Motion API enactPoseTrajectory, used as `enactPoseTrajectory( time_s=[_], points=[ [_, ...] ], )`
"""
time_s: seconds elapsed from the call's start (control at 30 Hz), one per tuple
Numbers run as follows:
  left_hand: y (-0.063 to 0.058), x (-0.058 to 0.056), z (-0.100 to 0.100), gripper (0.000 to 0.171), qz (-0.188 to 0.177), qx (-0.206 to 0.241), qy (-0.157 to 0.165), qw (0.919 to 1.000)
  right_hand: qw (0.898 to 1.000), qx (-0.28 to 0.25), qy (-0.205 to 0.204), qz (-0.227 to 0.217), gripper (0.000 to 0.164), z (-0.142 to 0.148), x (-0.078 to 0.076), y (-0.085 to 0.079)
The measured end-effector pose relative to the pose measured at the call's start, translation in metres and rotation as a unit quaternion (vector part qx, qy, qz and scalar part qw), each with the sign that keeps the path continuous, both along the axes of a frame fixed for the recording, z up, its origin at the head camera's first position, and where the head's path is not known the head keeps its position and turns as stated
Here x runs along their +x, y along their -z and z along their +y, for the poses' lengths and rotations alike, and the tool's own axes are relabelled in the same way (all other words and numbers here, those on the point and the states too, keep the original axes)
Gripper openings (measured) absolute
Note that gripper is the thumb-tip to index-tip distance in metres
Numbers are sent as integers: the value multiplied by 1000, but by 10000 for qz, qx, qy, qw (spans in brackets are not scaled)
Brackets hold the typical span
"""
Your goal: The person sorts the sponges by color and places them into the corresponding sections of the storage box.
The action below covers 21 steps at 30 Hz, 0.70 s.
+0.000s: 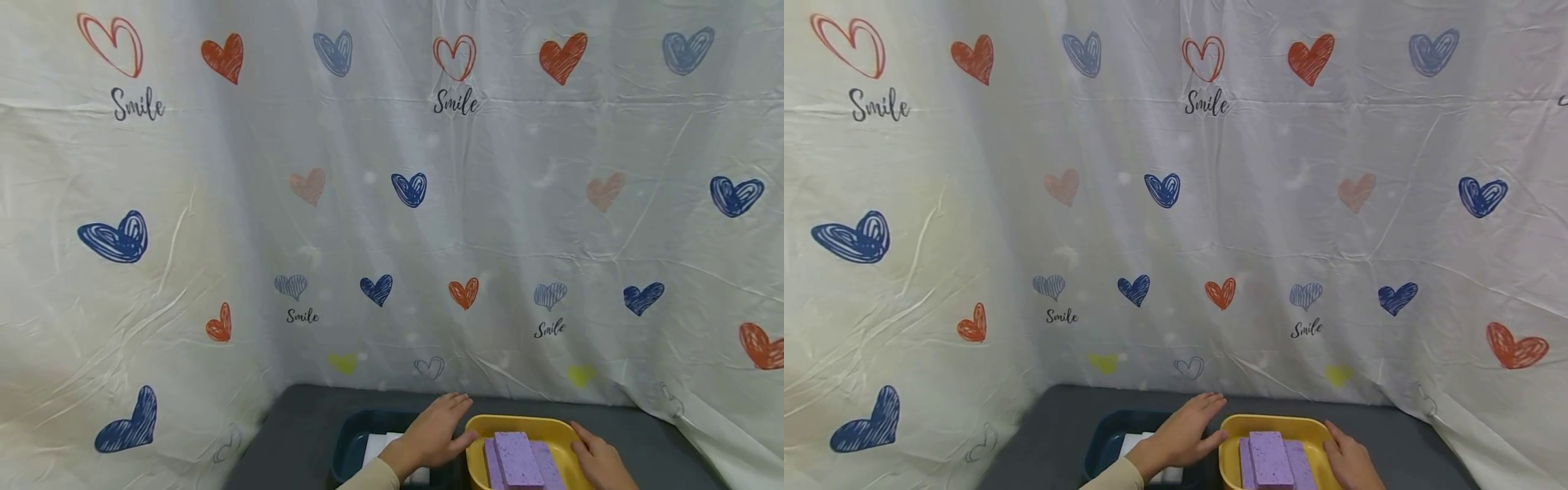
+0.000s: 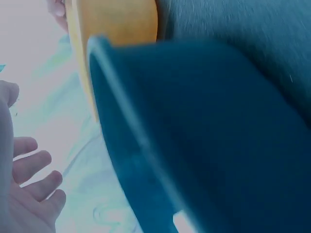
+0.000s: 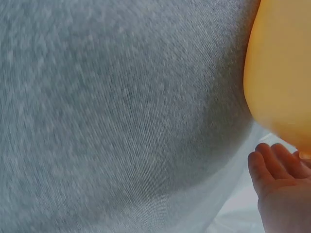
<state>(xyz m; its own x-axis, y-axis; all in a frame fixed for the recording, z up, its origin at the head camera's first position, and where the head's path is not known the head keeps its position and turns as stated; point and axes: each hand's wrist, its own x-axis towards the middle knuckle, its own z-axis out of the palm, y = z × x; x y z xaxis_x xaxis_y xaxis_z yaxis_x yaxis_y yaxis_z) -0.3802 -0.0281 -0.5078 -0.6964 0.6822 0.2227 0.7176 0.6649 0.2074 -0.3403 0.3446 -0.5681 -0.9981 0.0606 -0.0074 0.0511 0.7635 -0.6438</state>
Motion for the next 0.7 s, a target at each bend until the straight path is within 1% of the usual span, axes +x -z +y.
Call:
enactPoseTrajectory(
  time_s=[0.23,0.27,0.4,0.5,0.57,0.7],
  points=[
    [-10,-6,-37,64,65,237,-479,9985,9999,-46,-128,-37,57,7,1,-10],
    [-11,-7,-44,65,66,273,-535,9982,9999,15,-142,-14,57,8,2,-12],
    [-15,-9,-73,62,237,516,-687,9960,9981,448,-328,249,61,15,5,-19],
    [-17,-10,-97,61,350,748,-849,9930,9936,905,-486,478,65,22,8,-22],
    [-17,-11,-112,61,417,864,-1008,9903,9894,1195,-560,610,67,27,9,-22],
    [-16,-11,-139,60,478,1034,-1413,9834,9817,1629,-506,848,68,36,11,-22]
  ],
)
